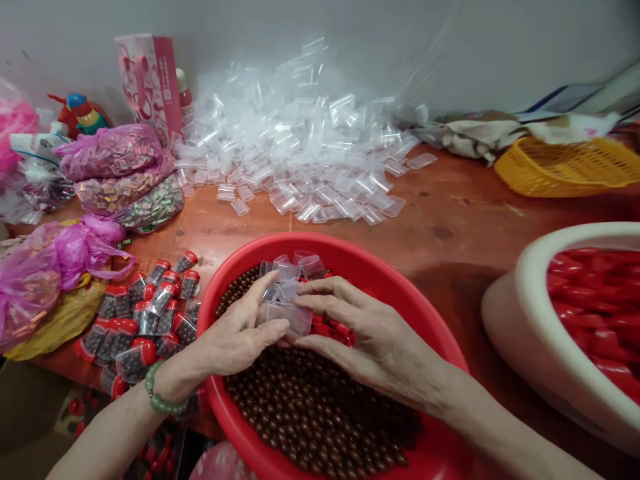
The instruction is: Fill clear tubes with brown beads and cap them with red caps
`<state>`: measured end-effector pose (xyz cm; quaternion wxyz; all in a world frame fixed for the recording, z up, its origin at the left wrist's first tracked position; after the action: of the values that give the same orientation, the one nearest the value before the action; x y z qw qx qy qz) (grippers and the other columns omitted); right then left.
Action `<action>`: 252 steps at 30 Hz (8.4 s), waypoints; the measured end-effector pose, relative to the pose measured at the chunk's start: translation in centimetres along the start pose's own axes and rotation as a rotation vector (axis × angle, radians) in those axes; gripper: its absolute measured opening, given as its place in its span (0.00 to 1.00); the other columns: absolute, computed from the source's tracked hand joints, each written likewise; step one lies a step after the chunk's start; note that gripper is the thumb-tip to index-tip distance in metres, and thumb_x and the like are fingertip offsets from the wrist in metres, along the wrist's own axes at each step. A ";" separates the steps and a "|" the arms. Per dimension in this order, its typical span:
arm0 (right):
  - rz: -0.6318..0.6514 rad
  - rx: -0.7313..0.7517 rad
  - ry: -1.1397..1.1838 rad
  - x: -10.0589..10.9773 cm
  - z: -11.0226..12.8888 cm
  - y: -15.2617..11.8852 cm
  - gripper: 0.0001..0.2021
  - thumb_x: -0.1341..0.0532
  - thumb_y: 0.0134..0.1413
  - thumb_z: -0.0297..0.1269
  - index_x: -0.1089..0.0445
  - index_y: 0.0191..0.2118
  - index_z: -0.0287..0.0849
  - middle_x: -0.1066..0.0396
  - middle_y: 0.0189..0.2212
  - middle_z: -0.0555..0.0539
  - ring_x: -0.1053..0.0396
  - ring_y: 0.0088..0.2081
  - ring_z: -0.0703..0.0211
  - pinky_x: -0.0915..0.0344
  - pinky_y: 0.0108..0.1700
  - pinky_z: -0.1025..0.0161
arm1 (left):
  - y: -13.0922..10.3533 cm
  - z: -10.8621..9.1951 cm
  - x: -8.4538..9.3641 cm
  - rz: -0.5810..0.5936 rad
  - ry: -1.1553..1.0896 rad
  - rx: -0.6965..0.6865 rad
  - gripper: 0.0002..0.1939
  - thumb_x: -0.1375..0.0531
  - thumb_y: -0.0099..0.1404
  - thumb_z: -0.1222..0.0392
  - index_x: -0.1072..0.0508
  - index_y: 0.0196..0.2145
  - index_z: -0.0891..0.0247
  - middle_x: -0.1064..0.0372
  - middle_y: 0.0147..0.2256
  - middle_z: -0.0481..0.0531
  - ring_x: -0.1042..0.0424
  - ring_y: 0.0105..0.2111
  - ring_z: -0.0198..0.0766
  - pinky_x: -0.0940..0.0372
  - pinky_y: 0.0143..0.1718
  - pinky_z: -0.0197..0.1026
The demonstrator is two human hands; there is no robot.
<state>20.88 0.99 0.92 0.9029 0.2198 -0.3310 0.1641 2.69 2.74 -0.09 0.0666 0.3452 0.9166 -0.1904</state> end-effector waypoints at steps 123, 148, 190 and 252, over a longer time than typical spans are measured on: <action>0.395 -0.155 -0.656 -3.2 -2.9 1.1 0.09 0.48 0.63 0.31 0.30 0.39 0.39 0.26 0.33 0.42 0.32 0.36 0.53 0.46 0.39 0.59 | -3.1 2.3 0.5 -0.206 -0.030 -0.318 0.06 0.38 0.63 0.63 0.26 0.39 0.65 0.25 0.37 0.52 0.27 0.38 0.36 0.34 0.44 0.38; 0.343 -0.298 -0.505 -3.7 -1.9 -1.0 0.11 0.47 0.62 0.32 0.27 0.40 0.40 0.22 0.34 0.44 0.26 0.36 0.56 0.35 0.39 0.61 | -2.9 2.6 0.6 -0.269 -0.135 -0.314 0.06 0.38 0.63 0.63 0.28 0.38 0.65 0.26 0.34 0.51 0.27 0.37 0.35 0.34 0.43 0.38; -0.314 0.200 -0.134 -4.1 3.2 -0.5 0.11 0.39 0.57 0.25 0.29 0.45 0.42 0.24 0.35 0.44 0.25 0.36 0.59 0.25 0.40 0.63 | -3.4 3.2 -0.2 -0.355 -0.162 -0.384 0.08 0.36 0.60 0.65 0.26 0.39 0.63 0.26 0.38 0.48 0.28 0.38 0.30 0.36 0.43 0.32; 0.076 0.185 0.042 -2.6 2.1 2.0 0.07 0.44 0.60 0.27 0.30 0.40 0.42 0.28 0.30 0.47 0.29 0.30 0.62 0.32 0.33 0.66 | -2.7 4.0 -1.1 -0.294 0.152 -0.048 0.11 0.45 0.65 0.60 0.32 0.43 0.67 0.35 0.30 0.48 0.37 0.25 0.31 0.38 0.29 0.37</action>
<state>16.98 1.20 1.19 0.8785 0.2862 -0.3036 0.2328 1.73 -1.37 -2.68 -0.0235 0.2190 0.9639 -0.1495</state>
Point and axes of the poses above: each hand's wrist, its own y-axis towards the middle knuckle, its own x-axis out of the back of the hand, z = x × y, the point moved 2 cm from there along y, towards the middle knuckle
